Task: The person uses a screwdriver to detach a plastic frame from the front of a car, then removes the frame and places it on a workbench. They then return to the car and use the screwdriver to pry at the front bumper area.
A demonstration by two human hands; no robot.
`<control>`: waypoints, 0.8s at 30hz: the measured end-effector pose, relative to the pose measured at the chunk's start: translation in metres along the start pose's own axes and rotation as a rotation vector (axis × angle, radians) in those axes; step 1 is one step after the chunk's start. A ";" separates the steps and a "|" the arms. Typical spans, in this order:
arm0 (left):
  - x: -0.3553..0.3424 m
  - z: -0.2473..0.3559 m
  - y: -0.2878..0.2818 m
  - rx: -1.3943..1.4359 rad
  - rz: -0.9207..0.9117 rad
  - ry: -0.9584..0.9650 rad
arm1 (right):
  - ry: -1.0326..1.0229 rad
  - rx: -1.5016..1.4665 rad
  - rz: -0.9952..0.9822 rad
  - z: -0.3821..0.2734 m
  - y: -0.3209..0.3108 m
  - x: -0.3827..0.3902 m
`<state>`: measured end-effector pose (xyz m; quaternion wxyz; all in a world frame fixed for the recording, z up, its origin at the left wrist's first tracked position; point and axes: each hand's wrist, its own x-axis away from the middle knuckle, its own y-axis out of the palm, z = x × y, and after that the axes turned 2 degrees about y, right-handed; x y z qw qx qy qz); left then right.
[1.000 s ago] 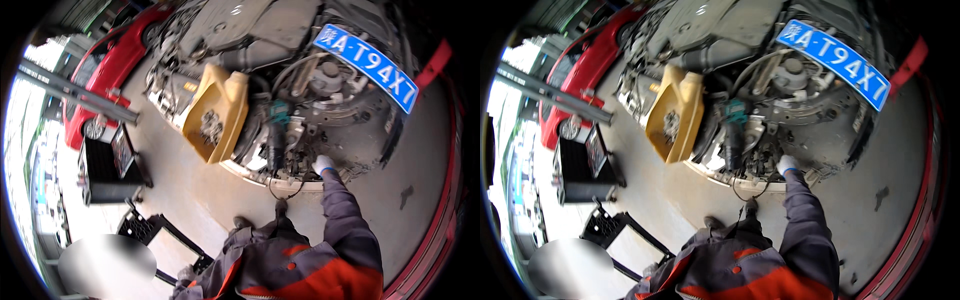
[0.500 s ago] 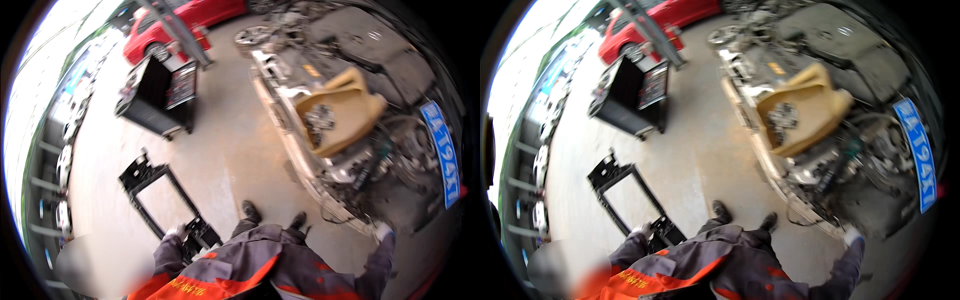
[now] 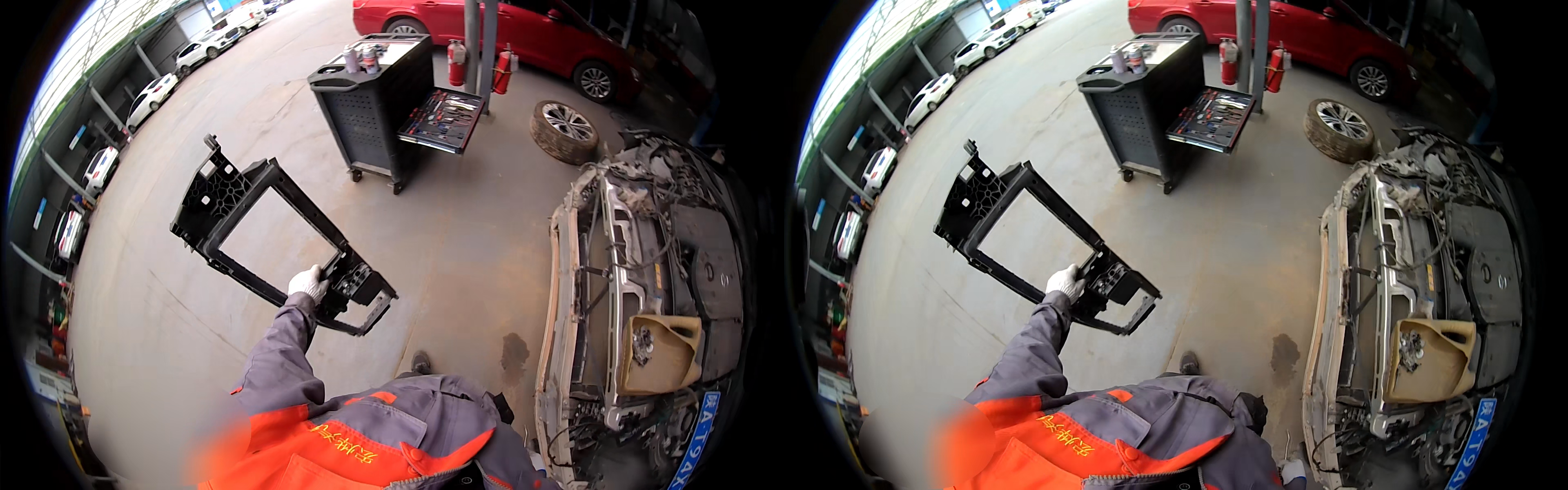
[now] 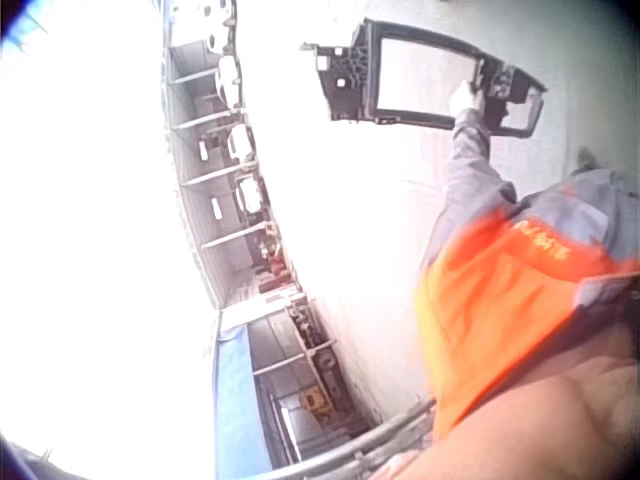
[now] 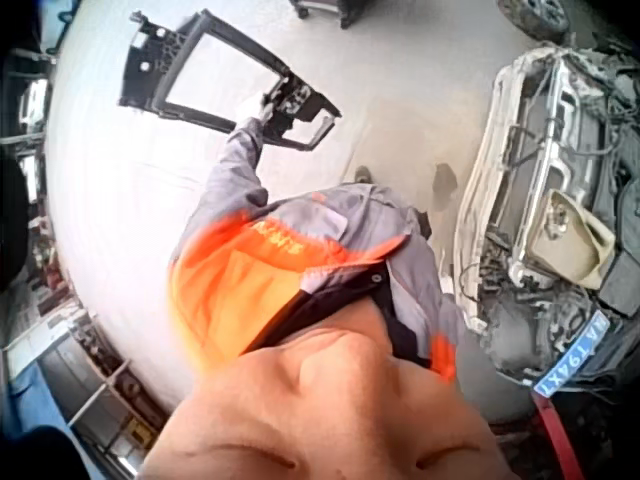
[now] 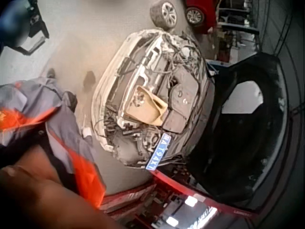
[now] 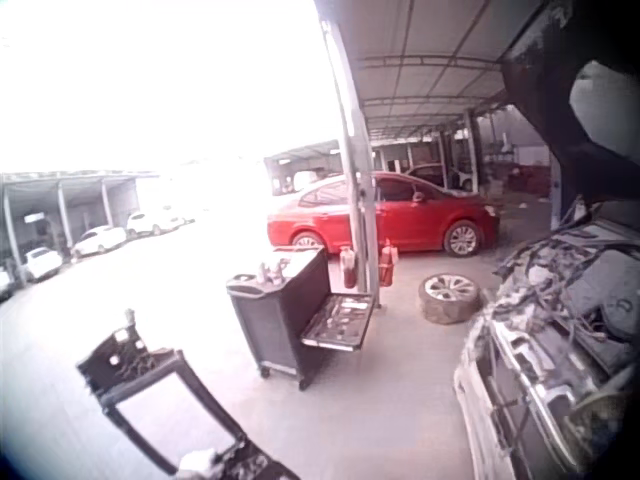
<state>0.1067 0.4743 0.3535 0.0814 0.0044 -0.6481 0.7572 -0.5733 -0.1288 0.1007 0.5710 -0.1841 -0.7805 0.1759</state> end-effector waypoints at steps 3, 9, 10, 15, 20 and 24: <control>-0.005 -0.015 -0.033 0.246 0.054 -0.213 | -0.041 -0.133 -0.065 -0.137 -0.004 0.032; -0.029 -0.082 0.006 0.950 0.385 -0.353 | -0.142 -0.273 -0.159 -0.303 -0.029 0.052; -0.026 -0.081 0.004 1.078 0.432 -0.374 | -0.134 -0.175 -0.138 -0.324 -0.028 0.043; -0.016 -0.087 0.015 1.498 0.511 -0.543 | -0.198 -0.102 -0.215 -0.403 -0.021 -0.036; -0.013 -0.086 0.066 1.711 0.558 -0.803 | -0.156 -0.158 -0.218 -0.526 -0.027 -0.130; -0.027 -0.092 0.128 1.770 0.582 -1.054 | -0.341 -0.235 -0.224 -0.658 -0.030 -0.208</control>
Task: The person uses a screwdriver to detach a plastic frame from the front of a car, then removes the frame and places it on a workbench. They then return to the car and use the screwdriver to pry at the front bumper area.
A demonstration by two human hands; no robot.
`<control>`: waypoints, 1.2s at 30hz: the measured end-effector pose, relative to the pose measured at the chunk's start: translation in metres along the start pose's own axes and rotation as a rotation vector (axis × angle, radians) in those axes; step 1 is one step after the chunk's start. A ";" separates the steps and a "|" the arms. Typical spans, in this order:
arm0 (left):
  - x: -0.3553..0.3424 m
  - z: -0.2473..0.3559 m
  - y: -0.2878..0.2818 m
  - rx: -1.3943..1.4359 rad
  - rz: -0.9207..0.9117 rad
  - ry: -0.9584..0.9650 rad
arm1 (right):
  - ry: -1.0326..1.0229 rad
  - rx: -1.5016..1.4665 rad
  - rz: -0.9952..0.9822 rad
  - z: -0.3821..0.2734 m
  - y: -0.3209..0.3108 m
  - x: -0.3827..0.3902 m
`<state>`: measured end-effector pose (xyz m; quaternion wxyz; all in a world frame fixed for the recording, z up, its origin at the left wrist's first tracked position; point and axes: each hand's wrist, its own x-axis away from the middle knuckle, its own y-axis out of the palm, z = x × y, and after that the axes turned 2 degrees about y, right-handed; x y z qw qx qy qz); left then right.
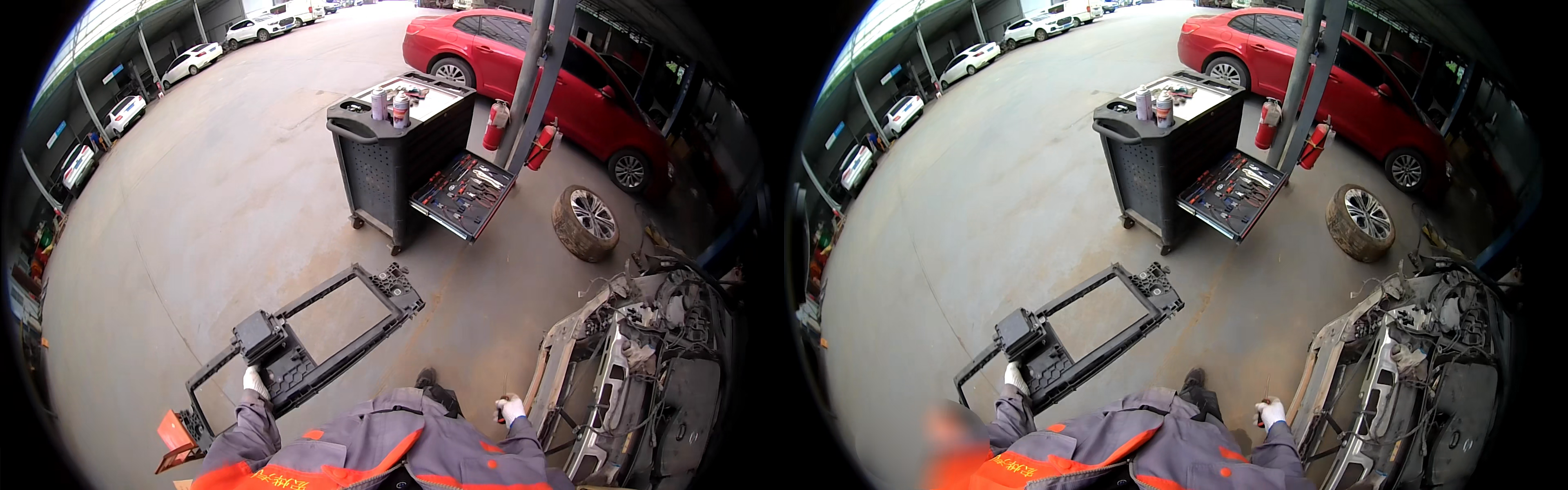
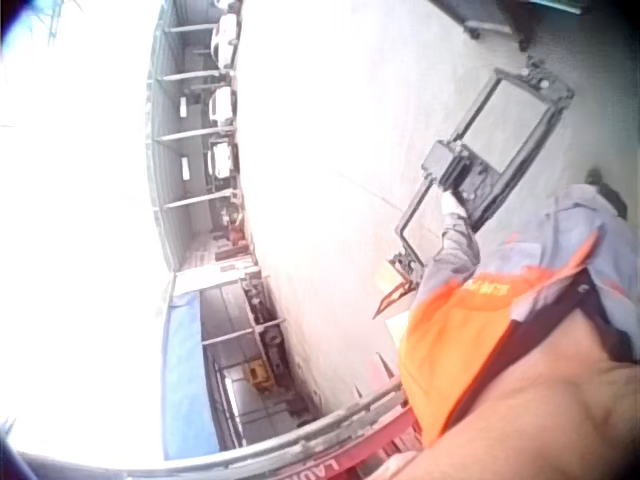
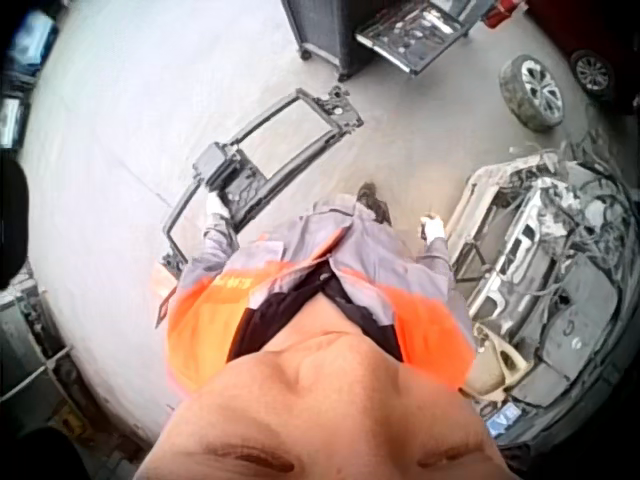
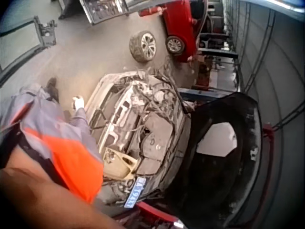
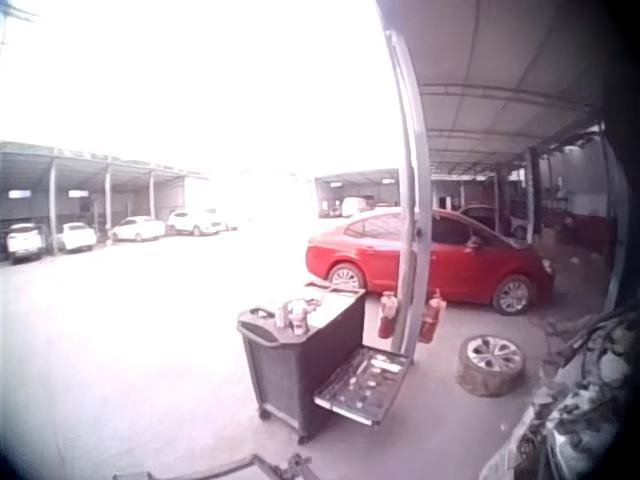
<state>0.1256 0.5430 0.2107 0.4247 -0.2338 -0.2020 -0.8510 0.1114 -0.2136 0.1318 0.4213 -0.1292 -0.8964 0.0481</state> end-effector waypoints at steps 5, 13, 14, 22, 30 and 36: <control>-0.025 -0.055 -0.021 0.017 0.310 -0.246 | -0.012 0.020 -0.028 -0.203 0.042 -0.067; 0.013 -0.078 0.004 0.136 0.591 -0.400 | -0.050 -0.077 -0.215 -0.359 0.130 -0.174; 0.012 -0.075 0.006 0.147 0.617 -0.394 | -0.004 -0.100 -0.242 -0.360 0.139 -0.189; -0.020 -0.075 0.069 0.303 0.788 -0.372 | 0.177 -0.185 -0.236 -0.424 0.213 -0.313; 0.040 -0.128 0.140 0.520 1.027 -0.314 | 0.260 -0.087 -0.214 -0.566 0.264 -0.486; 0.122 -0.192 0.225 0.684 1.276 -0.301 | 0.044 0.227 0.132 -0.679 0.304 -0.572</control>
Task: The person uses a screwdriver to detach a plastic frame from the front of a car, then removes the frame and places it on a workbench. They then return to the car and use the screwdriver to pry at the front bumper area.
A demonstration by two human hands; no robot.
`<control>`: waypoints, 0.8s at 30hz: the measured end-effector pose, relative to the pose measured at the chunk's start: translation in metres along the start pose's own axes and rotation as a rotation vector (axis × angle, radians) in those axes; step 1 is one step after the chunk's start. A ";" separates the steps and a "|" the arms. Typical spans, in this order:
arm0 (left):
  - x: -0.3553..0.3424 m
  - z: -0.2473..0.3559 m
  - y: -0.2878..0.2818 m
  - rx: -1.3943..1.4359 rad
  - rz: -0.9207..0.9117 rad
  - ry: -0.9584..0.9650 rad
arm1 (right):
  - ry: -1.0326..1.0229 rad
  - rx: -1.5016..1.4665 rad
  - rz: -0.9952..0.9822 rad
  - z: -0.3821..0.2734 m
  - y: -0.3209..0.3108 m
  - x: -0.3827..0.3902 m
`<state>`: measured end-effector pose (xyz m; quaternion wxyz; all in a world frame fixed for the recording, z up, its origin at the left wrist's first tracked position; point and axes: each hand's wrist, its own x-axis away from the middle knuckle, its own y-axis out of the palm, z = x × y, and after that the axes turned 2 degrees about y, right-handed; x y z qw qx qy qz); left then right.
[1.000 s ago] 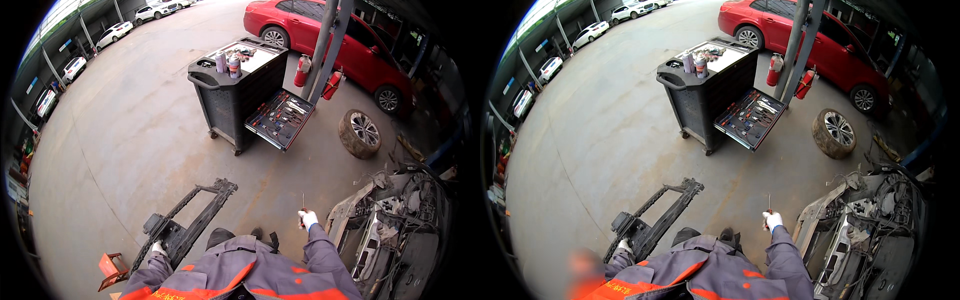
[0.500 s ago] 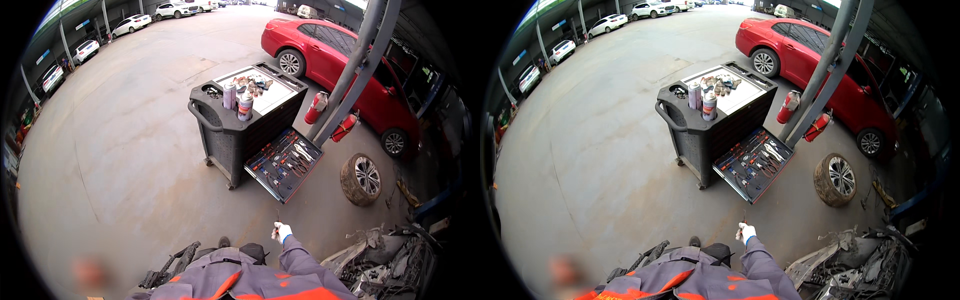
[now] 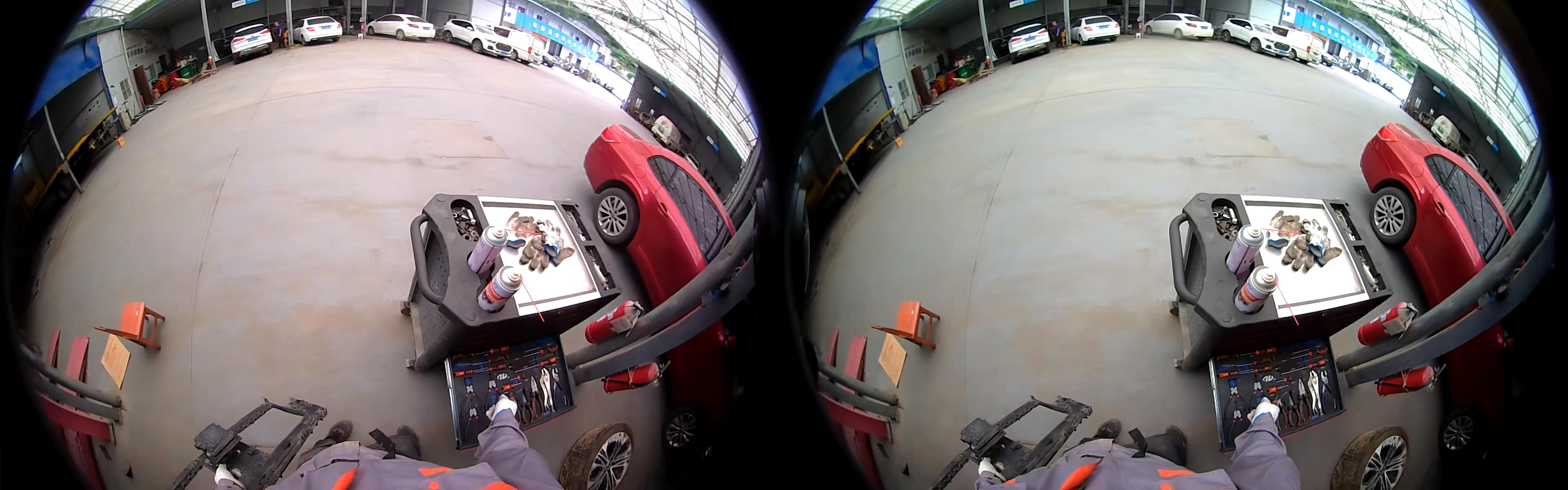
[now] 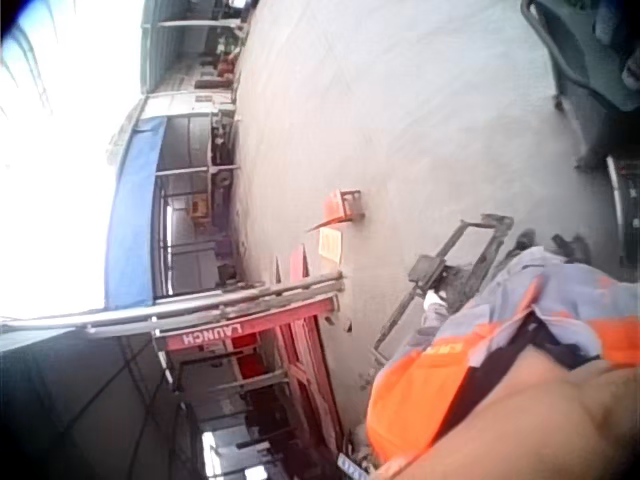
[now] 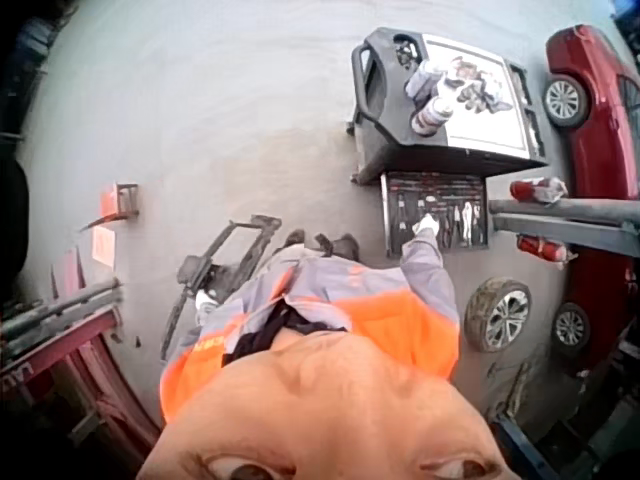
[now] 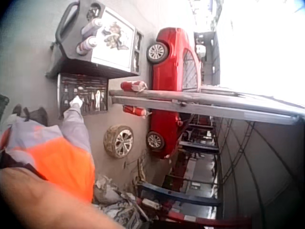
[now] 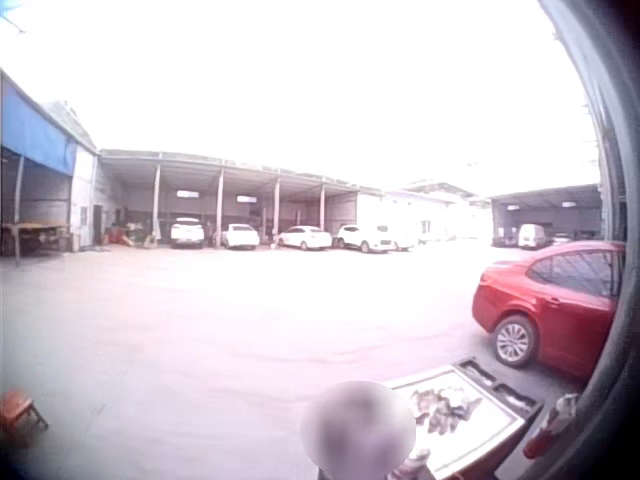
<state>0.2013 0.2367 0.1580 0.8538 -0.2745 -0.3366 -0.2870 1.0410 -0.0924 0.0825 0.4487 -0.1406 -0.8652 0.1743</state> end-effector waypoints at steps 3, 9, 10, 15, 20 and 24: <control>0.017 -0.053 -0.060 0.156 0.068 -0.025 | -0.211 0.197 0.070 -0.036 0.026 -0.007; 0.102 -0.129 -0.085 0.331 0.133 0.110 | -0.478 0.887 -0.424 -0.001 0.086 0.008; 0.126 -0.128 -0.076 0.346 0.162 0.189 | -0.513 1.001 -0.503 0.014 0.099 0.022; 0.203 -0.118 -0.094 0.265 0.180 0.362 | -0.803 1.406 -0.976 0.076 0.232 0.123; 0.234 -0.036 -0.137 0.011 0.212 0.474 | -0.870 1.455 -1.435 0.148 0.312 0.362; 0.196 0.035 -0.154 -0.186 0.159 0.660 | -0.995 1.418 -1.636 0.222 0.313 0.519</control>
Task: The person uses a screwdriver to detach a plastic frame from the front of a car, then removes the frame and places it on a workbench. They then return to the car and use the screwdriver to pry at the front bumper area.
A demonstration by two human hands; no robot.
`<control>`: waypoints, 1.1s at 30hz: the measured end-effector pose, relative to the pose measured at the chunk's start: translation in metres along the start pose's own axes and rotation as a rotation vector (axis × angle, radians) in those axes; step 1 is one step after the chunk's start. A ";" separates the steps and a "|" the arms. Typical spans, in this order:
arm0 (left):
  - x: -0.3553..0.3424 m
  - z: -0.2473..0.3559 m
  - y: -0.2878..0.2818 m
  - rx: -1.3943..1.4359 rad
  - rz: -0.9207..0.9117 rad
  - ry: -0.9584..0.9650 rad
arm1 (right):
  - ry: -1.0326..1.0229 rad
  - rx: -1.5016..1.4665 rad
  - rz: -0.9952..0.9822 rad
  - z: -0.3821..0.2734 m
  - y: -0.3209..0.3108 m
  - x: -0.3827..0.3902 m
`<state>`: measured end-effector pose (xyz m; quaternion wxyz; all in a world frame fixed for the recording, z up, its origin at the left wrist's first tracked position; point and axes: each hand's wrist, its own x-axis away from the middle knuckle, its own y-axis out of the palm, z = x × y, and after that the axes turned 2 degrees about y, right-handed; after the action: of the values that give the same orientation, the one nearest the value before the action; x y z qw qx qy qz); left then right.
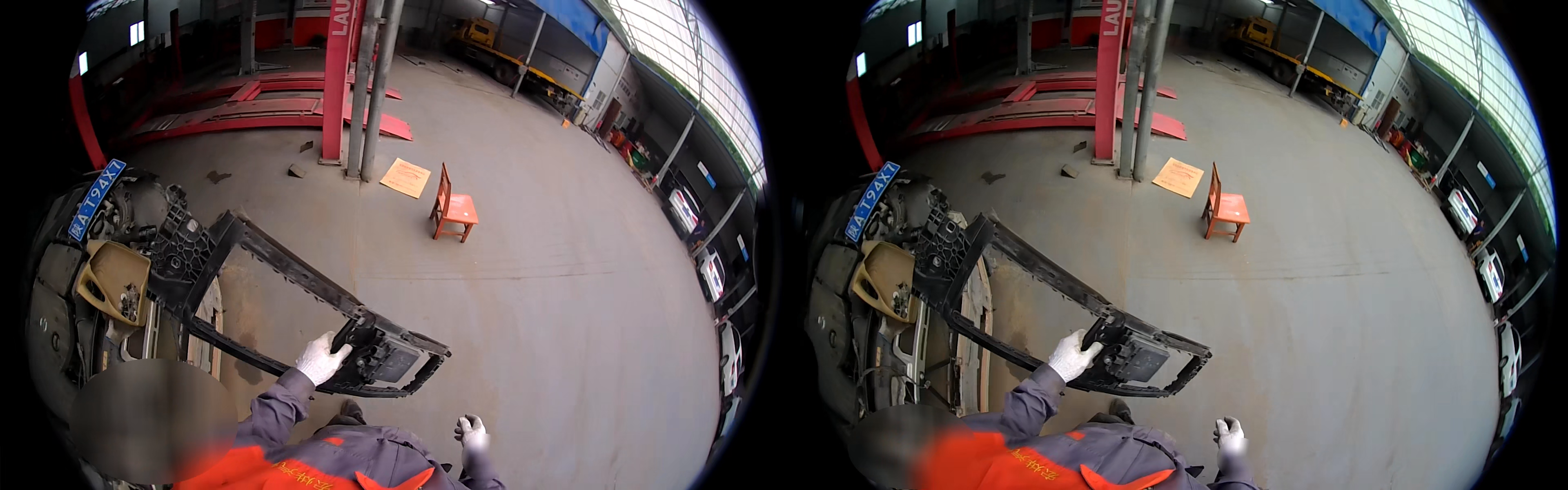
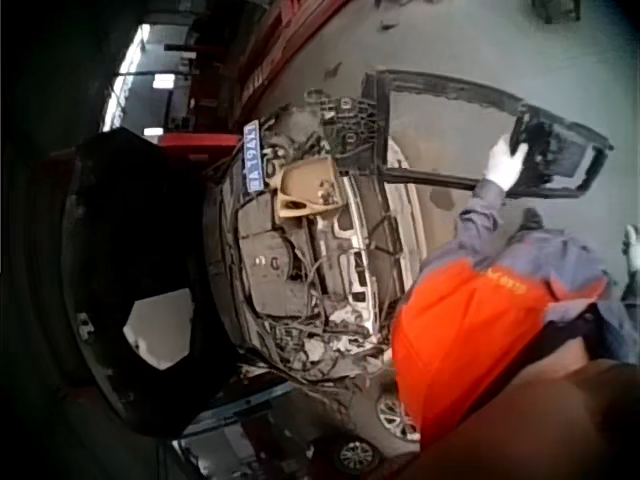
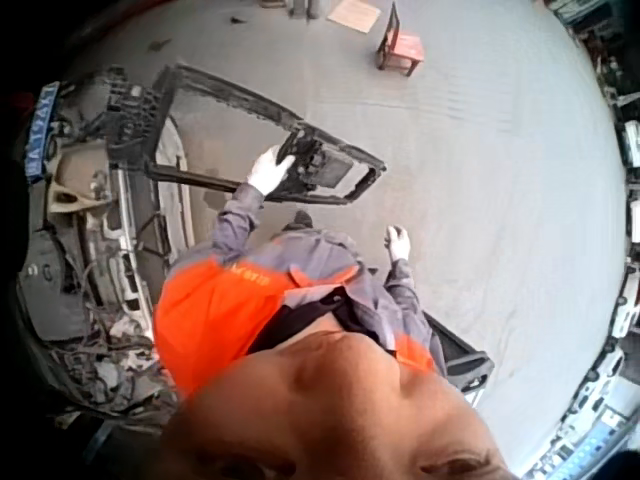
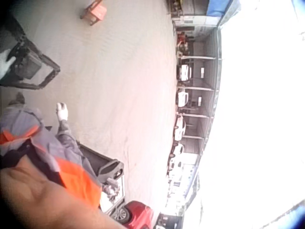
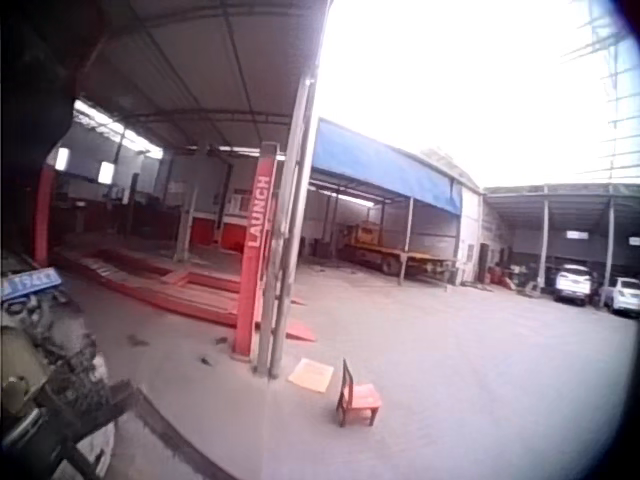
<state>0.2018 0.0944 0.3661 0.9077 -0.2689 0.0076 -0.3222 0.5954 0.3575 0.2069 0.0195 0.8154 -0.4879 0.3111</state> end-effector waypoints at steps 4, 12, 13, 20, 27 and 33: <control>-0.039 0.061 -0.013 0.029 0.055 0.124 | -0.416 0.221 -0.174 -0.138 0.098 -0.012; -0.116 0.092 -0.093 0.158 -0.030 0.008 | -0.670 0.808 -0.683 -0.224 0.232 -0.123; -0.131 0.095 -0.110 0.155 -0.078 -0.083 | -0.565 0.711 -0.739 -0.245 0.250 -0.117; -0.266 0.057 -0.163 0.368 0.125 -0.068 | -0.488 0.455 -0.955 -0.369 0.372 -0.138; -0.409 0.052 -0.280 0.144 0.230 -0.144 | -0.392 0.426 -0.810 -0.543 0.549 -0.152; -0.504 0.043 -0.330 0.052 0.352 -0.104 | -0.607 0.395 -0.963 -0.582 0.639 -0.252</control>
<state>-0.3813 0.1985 0.4849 0.9558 -0.2563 -0.0009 -0.1443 -0.2882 0.4158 0.3695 -0.1337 0.9852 0.0193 0.1053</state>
